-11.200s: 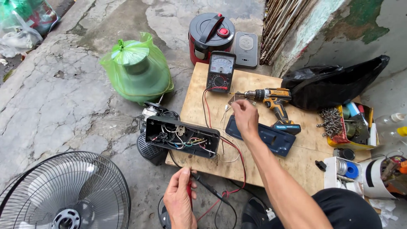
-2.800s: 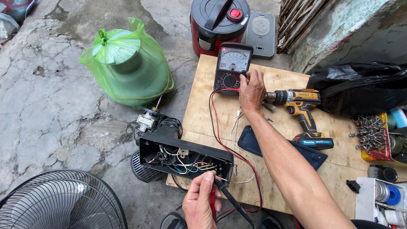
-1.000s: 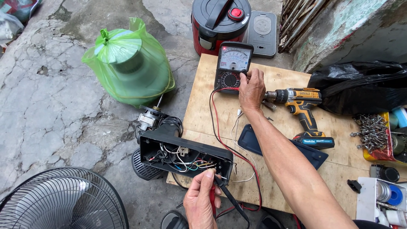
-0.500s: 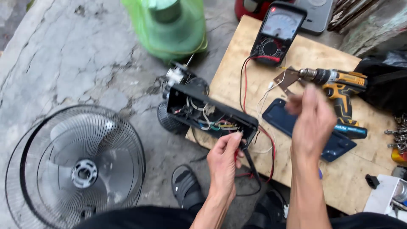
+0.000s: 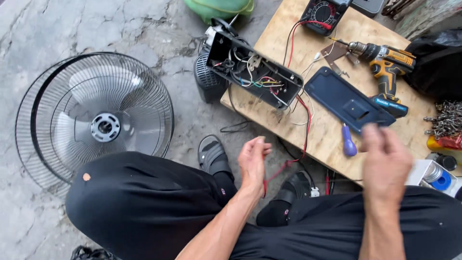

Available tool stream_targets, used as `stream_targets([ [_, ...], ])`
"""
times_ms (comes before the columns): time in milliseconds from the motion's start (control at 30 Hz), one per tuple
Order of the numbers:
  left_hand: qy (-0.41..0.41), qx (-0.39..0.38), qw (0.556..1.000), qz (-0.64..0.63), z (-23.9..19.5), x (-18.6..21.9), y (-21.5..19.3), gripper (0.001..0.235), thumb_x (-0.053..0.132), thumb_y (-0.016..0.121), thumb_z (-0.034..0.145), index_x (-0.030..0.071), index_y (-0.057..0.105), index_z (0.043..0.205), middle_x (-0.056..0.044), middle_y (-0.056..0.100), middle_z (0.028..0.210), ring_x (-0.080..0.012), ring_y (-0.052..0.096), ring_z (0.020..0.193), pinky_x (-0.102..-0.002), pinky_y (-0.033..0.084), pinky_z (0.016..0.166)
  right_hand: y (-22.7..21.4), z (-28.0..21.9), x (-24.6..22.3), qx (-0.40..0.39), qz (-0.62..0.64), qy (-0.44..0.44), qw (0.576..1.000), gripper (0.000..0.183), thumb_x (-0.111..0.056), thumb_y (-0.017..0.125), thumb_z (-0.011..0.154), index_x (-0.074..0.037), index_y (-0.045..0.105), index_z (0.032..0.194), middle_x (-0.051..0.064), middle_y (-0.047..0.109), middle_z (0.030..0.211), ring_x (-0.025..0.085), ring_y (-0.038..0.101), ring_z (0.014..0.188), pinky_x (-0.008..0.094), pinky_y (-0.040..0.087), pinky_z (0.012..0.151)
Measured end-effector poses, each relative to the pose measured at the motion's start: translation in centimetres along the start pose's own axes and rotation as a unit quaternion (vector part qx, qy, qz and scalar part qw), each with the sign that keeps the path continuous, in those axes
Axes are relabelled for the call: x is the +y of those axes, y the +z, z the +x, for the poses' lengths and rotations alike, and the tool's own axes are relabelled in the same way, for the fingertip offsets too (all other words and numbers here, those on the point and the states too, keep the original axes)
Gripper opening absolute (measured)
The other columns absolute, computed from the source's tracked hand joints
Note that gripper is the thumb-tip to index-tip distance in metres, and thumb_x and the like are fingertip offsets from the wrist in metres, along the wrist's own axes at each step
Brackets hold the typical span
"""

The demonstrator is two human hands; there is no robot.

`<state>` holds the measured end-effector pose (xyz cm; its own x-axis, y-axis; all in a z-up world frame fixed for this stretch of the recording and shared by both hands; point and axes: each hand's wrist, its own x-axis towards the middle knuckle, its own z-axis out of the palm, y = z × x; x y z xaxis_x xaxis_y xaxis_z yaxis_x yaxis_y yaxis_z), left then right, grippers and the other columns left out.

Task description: The person uses a screwdriver to remove screws from the back of a fan base and opens the casing. They then use a multimeter to test the internal wiring and components of the fan.

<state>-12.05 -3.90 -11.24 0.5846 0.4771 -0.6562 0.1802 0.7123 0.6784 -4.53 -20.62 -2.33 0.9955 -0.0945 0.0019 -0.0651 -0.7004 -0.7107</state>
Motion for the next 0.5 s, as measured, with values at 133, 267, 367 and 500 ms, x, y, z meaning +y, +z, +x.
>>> stream_targets([
  [133,0.018,0.069,0.997,0.026,1.0,-2.5,-2.1,0.024,0.02,0.051,0.081,0.002,0.056,0.095,-0.014,0.066,0.077,-0.0136,0.061,0.06,-0.02,0.048,0.056,-2.4,-0.2,0.2,0.128,0.034,-0.11,0.985,0.035,-0.016,0.071,0.109,-0.01,0.058,0.077,0.003,0.051,0.063,0.01,0.044,0.06,0.02,0.036,0.063],
  [267,-0.019,0.009,0.999,0.048,-0.2,-2.3,-1.6,0.025,0.026,0.048,0.081,0.008,0.053,0.098,-0.011,0.068,0.087,-0.0157,0.066,0.066,-0.023,0.049,0.059,-0.6,-1.9,-1.2,0.021,0.04,-0.009,0.999,0.03,-0.032,0.071,0.087,-0.016,0.061,0.064,0.003,0.052,0.056,0.01,0.047,0.059,0.025,0.039,0.061],
  [367,-0.043,-0.054,0.998,0.01,0.6,-2.3,-1.0,0.025,0.027,0.042,0.086,0.009,0.047,0.103,-0.012,0.066,0.094,-0.0182,0.066,0.073,-0.024,0.048,0.062,2.8,-3.5,-1.7,-0.227,0.011,-0.01,0.974,0.025,-0.026,0.06,0.082,-0.002,0.067,0.087,0.017,0.064,0.084,0.03,0.058,0.091,0.042,0.042,0.08],
  [500,-0.06,-0.118,0.991,-0.024,-1.1,0.5,1.7,0.027,0.027,0.043,0.087,0.009,0.045,0.106,-0.015,0.063,0.1,-0.0225,0.064,0.085,-0.028,0.048,0.069,1.7,-4.4,-4.0,-0.349,-0.061,0.011,0.935,0.022,-0.024,0.058,0.078,-0.014,0.066,0.096,0.01,0.067,0.088,0.028,0.058,0.096,0.042,0.043,0.082],
])
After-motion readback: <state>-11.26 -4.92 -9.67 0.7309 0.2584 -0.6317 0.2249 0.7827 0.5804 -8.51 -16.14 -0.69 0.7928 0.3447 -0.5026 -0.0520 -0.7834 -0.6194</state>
